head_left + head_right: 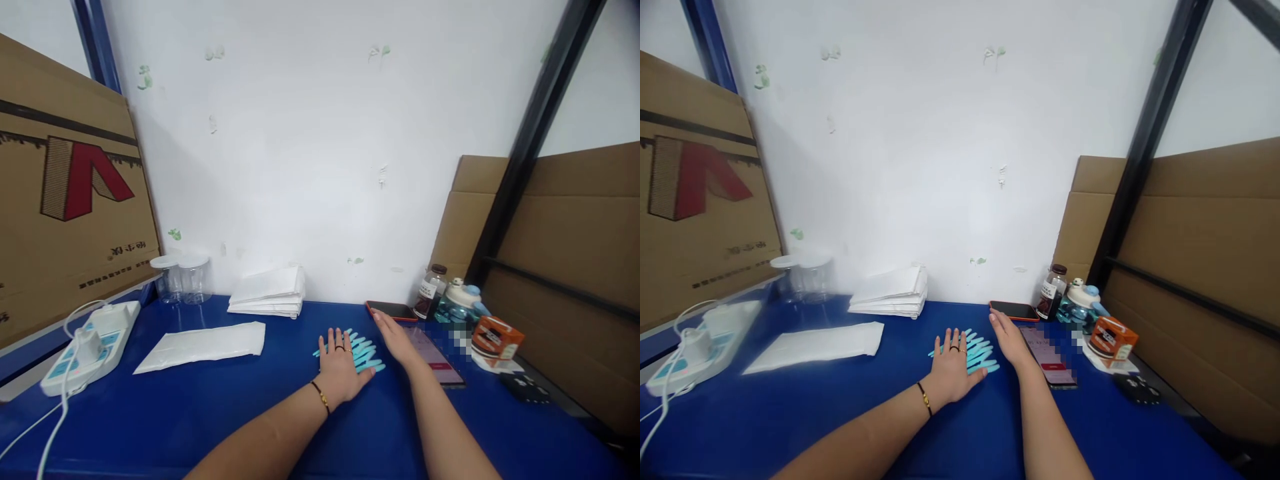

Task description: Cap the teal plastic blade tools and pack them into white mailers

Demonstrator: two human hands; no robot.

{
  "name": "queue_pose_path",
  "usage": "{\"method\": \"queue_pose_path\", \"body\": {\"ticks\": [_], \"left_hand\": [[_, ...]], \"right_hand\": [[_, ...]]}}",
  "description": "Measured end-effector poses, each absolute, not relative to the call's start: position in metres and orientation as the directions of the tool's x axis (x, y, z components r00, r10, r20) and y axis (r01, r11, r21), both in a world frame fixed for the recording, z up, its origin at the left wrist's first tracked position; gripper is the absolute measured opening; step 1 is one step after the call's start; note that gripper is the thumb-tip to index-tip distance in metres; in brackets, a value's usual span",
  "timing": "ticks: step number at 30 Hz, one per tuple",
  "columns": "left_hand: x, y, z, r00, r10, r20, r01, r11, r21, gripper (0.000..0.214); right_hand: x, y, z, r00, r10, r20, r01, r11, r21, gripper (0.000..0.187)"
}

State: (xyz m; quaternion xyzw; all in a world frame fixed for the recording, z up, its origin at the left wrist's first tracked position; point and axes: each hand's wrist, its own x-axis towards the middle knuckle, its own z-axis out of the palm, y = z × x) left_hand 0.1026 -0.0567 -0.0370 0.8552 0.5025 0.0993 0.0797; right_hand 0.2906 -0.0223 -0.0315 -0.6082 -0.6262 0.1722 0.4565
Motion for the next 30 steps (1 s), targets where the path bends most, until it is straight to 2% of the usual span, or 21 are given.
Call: {"method": "queue_pose_path", "body": {"ticks": [3, 7, 11, 13, 18, 22, 27, 30], "left_hand": [[0.094, -0.048, -0.041, 0.580, 0.812, 0.065, 0.785, -0.579, 0.223, 0.092], [0.047, -0.042, -0.034, 0.803, 0.594, 0.050, 0.574, -0.793, 0.203, 0.086], [0.011, -0.044, -0.022, 0.860, 0.507, 0.058, 0.485, -0.847, 0.219, 0.083], [0.006, -0.039, -0.018, 0.844, 0.529, 0.094, 0.491, -0.830, 0.263, 0.076], [0.011, 0.000, -0.014, 0.674, 0.723, 0.154, 0.636, -0.673, 0.379, 0.042], [0.015, 0.030, -0.021, 0.675, 0.730, 0.109, 0.639, -0.651, 0.408, 0.022], [0.016, 0.042, -0.032, 0.664, 0.729, 0.166, 0.618, -0.660, 0.427, 0.015], [0.011, 0.047, -0.033, 0.639, 0.748, 0.179, 0.626, -0.640, 0.445, 0.011]], "right_hand": [[0.286, -0.022, -0.033, 0.098, 0.930, 0.355, 0.617, 0.223, -0.755, 0.051], [0.272, -0.023, -0.031, -0.090, 0.936, 0.341, 0.709, 0.301, -0.637, 0.037], [0.255, -0.026, -0.028, -0.263, 0.923, 0.280, 0.759, 0.377, -0.531, 0.023], [0.249, -0.027, -0.028, -0.279, 0.925, 0.260, 0.771, 0.377, -0.514, 0.019], [0.238, -0.022, -0.029, -0.277, 0.930, 0.243, 0.780, 0.365, -0.508, 0.007], [0.233, -0.019, -0.032, -0.228, 0.945, 0.235, 0.775, 0.323, -0.543, 0.003], [0.238, -0.015, -0.031, -0.200, 0.961, 0.191, 0.681, 0.276, -0.679, 0.005], [0.255, -0.013, -0.030, -0.163, 0.970, 0.181, 0.687, 0.243, -0.685, 0.006]]}}
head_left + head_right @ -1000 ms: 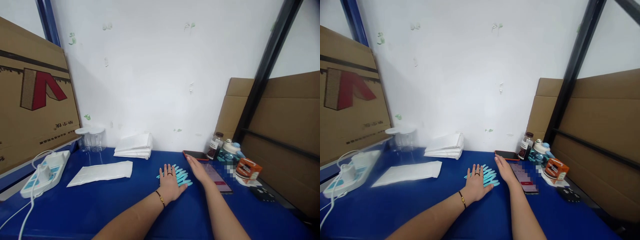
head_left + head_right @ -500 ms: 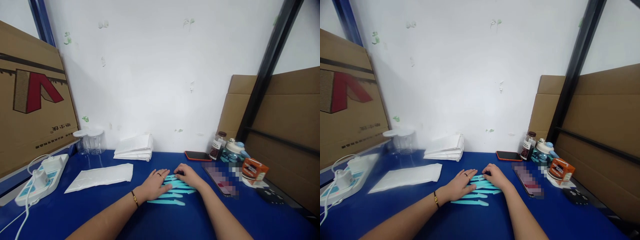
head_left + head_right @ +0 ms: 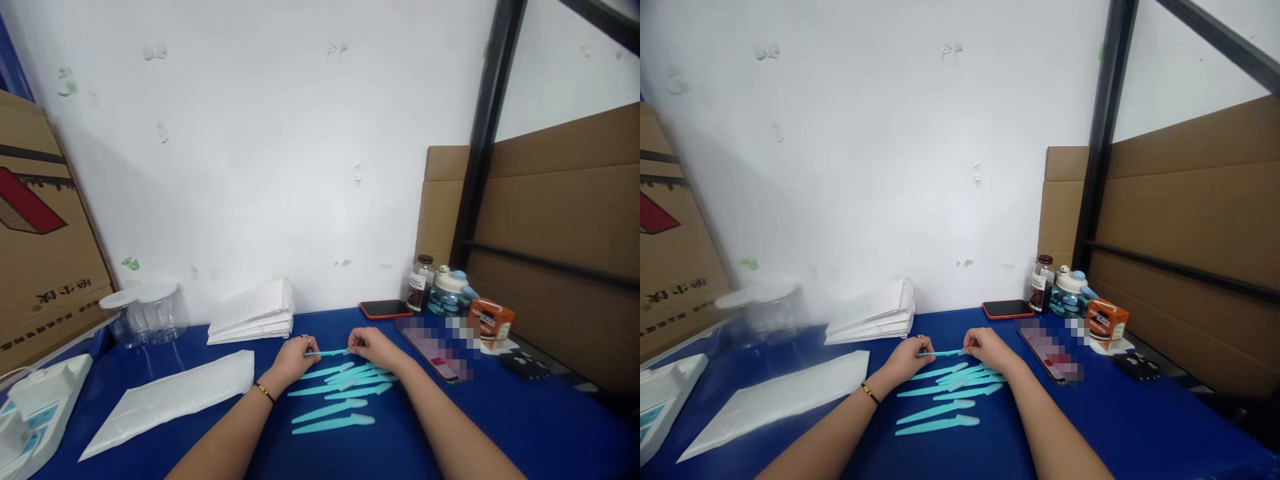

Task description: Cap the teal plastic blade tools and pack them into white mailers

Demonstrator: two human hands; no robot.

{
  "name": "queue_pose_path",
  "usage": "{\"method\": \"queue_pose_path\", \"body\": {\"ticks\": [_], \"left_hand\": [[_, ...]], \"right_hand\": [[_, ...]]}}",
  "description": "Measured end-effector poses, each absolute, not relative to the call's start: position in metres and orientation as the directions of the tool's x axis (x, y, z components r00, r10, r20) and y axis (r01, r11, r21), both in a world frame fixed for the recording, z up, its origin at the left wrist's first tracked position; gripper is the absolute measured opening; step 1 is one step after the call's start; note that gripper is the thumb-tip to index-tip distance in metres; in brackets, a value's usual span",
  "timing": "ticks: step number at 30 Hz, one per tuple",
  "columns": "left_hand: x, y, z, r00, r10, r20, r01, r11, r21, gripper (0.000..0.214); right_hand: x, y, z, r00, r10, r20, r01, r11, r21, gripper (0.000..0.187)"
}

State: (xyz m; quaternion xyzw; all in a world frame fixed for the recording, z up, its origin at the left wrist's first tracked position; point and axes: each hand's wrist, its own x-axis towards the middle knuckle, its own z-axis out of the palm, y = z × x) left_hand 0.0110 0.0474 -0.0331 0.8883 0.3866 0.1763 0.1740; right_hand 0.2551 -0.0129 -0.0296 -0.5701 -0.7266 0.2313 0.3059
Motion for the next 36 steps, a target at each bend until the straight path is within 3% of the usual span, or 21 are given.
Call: {"method": "queue_pose_path", "body": {"ticks": [4, 9, 15, 19, 28, 33, 36], "left_hand": [[0.002, 0.051, -0.029, 0.621, 0.758, 0.201, 0.627, -0.634, 0.453, 0.011], [0.002, 0.038, -0.019, 0.604, 0.727, 0.325, 0.610, -0.685, 0.398, 0.026], [0.014, 0.022, -0.014, 0.738, 0.659, 0.143, 0.581, -0.729, 0.362, 0.022], [0.016, 0.027, -0.016, 0.713, 0.688, 0.136, 0.616, -0.707, 0.347, 0.017], [0.003, 0.038, -0.011, 0.581, 0.779, 0.234, 0.692, -0.625, 0.361, 0.021], [0.012, 0.025, -0.010, 0.654, 0.723, 0.224, 0.646, -0.687, 0.332, 0.020], [0.019, 0.016, -0.012, 0.696, 0.686, 0.212, 0.607, -0.720, 0.337, 0.023]], "right_hand": [[0.275, -0.016, -0.026, -0.096, 0.979, 0.182, 0.738, 0.193, -0.647, 0.006], [0.260, -0.027, -0.018, -0.237, 0.943, 0.231, 0.756, 0.329, -0.566, 0.012], [0.241, -0.028, -0.019, -0.312, 0.938, 0.149, 0.783, 0.343, -0.519, 0.013], [0.246, -0.026, -0.019, -0.321, 0.938, 0.132, 0.786, 0.341, -0.516, 0.014], [0.294, -0.029, -0.015, -0.014, 0.978, 0.209, 0.834, 0.127, -0.537, 0.015], [0.293, -0.038, -0.009, -0.152, 0.988, -0.004, 0.829, 0.125, -0.546, 0.010], [0.280, -0.039, -0.008, -0.194, 0.980, -0.037, 0.835, 0.145, -0.532, 0.008]]}}
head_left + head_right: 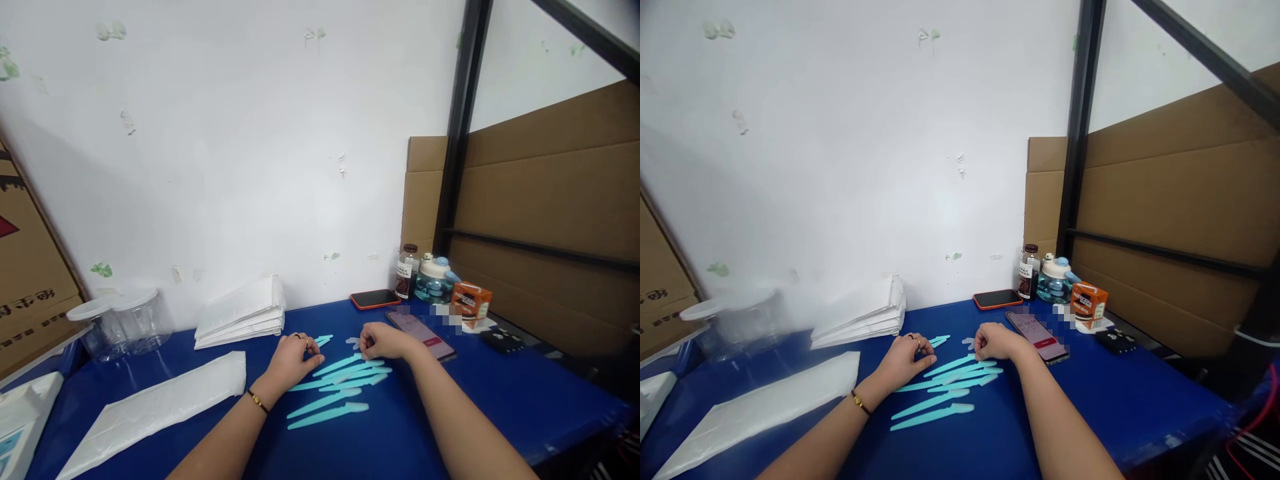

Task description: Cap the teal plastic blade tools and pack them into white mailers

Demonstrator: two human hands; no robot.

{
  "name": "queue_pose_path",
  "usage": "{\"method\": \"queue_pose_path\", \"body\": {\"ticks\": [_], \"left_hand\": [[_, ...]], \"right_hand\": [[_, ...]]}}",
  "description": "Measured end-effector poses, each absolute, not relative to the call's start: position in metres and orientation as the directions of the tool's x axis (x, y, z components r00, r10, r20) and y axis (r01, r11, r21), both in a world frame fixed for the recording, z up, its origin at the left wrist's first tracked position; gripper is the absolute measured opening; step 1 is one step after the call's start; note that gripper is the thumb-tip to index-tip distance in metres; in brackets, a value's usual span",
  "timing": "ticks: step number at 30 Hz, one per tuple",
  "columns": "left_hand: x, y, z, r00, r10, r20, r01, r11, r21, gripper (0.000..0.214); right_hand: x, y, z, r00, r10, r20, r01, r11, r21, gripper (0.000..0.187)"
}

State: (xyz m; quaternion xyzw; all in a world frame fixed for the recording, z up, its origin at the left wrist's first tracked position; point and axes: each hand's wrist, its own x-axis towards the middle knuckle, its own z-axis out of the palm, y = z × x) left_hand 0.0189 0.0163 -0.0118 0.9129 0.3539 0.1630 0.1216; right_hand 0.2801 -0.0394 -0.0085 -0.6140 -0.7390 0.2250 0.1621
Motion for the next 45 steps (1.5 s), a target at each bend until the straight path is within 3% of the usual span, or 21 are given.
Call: {"method": "queue_pose_path", "body": {"ticks": [6, 11, 16, 21, 23, 29, 36, 41, 43, 45], "left_hand": [[0.023, 0.017, -0.012, 0.726, 0.660, 0.196, 0.598, -0.745, 0.294, 0.015], [0.003, 0.035, -0.007, 0.649, 0.742, 0.169, 0.686, -0.667, 0.290, 0.015], [-0.005, 0.037, -0.003, 0.572, 0.787, 0.231, 0.708, -0.616, 0.344, 0.018], [0.007, 0.017, 0.001, 0.674, 0.715, 0.186, 0.631, -0.688, 0.360, 0.020], [0.010, 0.010, 0.002, 0.703, 0.695, 0.148, 0.612, -0.698, 0.371, 0.023], [0.014, 0.003, -0.003, 0.731, 0.674, 0.105, 0.601, -0.709, 0.368, 0.021], [0.002, 0.026, -0.005, 0.690, 0.710, 0.142, 0.649, -0.693, 0.313, 0.014], [-0.019, 0.045, -0.001, 0.609, 0.781, 0.135, 0.710, -0.613, 0.345, 0.016], [-0.019, 0.042, 0.001, 0.597, 0.785, 0.169, 0.705, -0.613, 0.357, 0.020], [-0.015, 0.034, 0.004, 0.620, 0.764, 0.177, 0.678, -0.636, 0.370, 0.022]], "right_hand": [[0.262, -0.035, -0.011, -0.235, 0.967, 0.096, 0.775, 0.246, -0.582, 0.009], [0.279, -0.030, -0.014, -0.081, 0.983, 0.165, 0.791, 0.164, -0.590, 0.003], [0.290, -0.036, -0.005, -0.066, 0.988, 0.136, 0.787, 0.135, -0.601, 0.009], [0.293, -0.048, 0.001, -0.246, 0.955, -0.165, 0.774, 0.091, -0.627, 0.013], [0.290, -0.047, -0.001, -0.269, 0.942, -0.201, 0.779, 0.090, -0.621, 0.011], [0.264, -0.043, -0.005, -0.324, 0.944, -0.057, 0.751, 0.220, -0.623, 0.012], [0.266, -0.038, -0.008, -0.237, 0.966, 0.099, 0.734, 0.245, -0.633, 0.009], [0.288, -0.038, -0.007, -0.052, 0.995, 0.091, 0.781, 0.097, -0.616, 0.010], [0.292, -0.043, -0.002, -0.096, 0.994, 0.059, 0.769, 0.112, -0.630, 0.012], [0.294, -0.050, 0.004, -0.179, 0.982, -0.059, 0.769, 0.102, -0.631, 0.013]]}}
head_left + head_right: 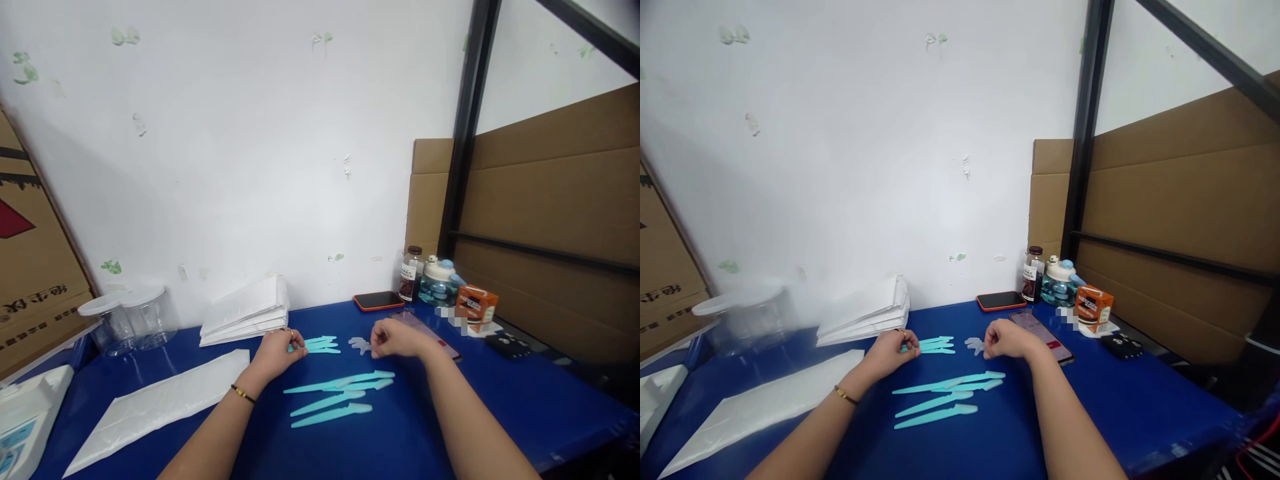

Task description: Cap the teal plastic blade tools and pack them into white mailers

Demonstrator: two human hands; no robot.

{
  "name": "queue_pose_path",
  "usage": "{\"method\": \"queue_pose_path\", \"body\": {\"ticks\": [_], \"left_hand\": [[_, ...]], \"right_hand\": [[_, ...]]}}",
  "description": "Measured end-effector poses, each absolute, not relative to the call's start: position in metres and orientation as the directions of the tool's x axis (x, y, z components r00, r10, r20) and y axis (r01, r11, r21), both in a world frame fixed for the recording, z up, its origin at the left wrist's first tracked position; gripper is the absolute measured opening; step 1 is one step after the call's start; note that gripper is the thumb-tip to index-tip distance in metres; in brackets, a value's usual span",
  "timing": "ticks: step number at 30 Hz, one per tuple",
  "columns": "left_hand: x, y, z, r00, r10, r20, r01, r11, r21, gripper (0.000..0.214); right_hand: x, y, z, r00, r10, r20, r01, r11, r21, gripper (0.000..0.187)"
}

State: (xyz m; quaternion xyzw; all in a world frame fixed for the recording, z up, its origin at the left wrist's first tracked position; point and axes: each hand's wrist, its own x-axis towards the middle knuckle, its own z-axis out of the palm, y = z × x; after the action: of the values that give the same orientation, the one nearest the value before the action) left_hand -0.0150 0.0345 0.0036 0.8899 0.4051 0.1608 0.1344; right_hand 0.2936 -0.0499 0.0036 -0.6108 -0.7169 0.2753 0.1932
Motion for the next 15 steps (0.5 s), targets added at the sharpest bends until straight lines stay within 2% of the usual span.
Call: {"method": "queue_pose_path", "body": {"ticks": [3, 5, 9, 12, 15], "left_hand": [[-0.006, 0.021, 0.005, 0.701, 0.705, 0.111, 0.617, -0.677, 0.402, 0.025], [-0.002, 0.014, 0.003, 0.740, 0.670, 0.064, 0.587, -0.689, 0.425, 0.027], [0.003, 0.011, -0.003, 0.765, 0.643, 0.037, 0.566, -0.698, 0.439, 0.029], [0.006, 0.013, -0.005, 0.765, 0.640, 0.070, 0.579, -0.731, 0.361, 0.025], [0.004, 0.020, -0.002, 0.749, 0.658, 0.077, 0.613, -0.733, 0.295, 0.023]], "right_hand": [[0.291, -0.056, 0.007, -0.236, 0.936, -0.262, 0.804, 0.037, -0.593, 0.015], [0.286, -0.056, 0.007, -0.260, 0.923, -0.284, 0.812, 0.050, -0.581, 0.013], [0.270, -0.052, 0.005, -0.323, 0.936, -0.138, 0.781, 0.181, -0.598, 0.013], [0.262, -0.050, 0.004, -0.309, 0.951, 0.006, 0.767, 0.253, -0.590, 0.014], [0.264, -0.048, 0.001, -0.306, 0.948, 0.090, 0.749, 0.298, -0.592, 0.010]]}}
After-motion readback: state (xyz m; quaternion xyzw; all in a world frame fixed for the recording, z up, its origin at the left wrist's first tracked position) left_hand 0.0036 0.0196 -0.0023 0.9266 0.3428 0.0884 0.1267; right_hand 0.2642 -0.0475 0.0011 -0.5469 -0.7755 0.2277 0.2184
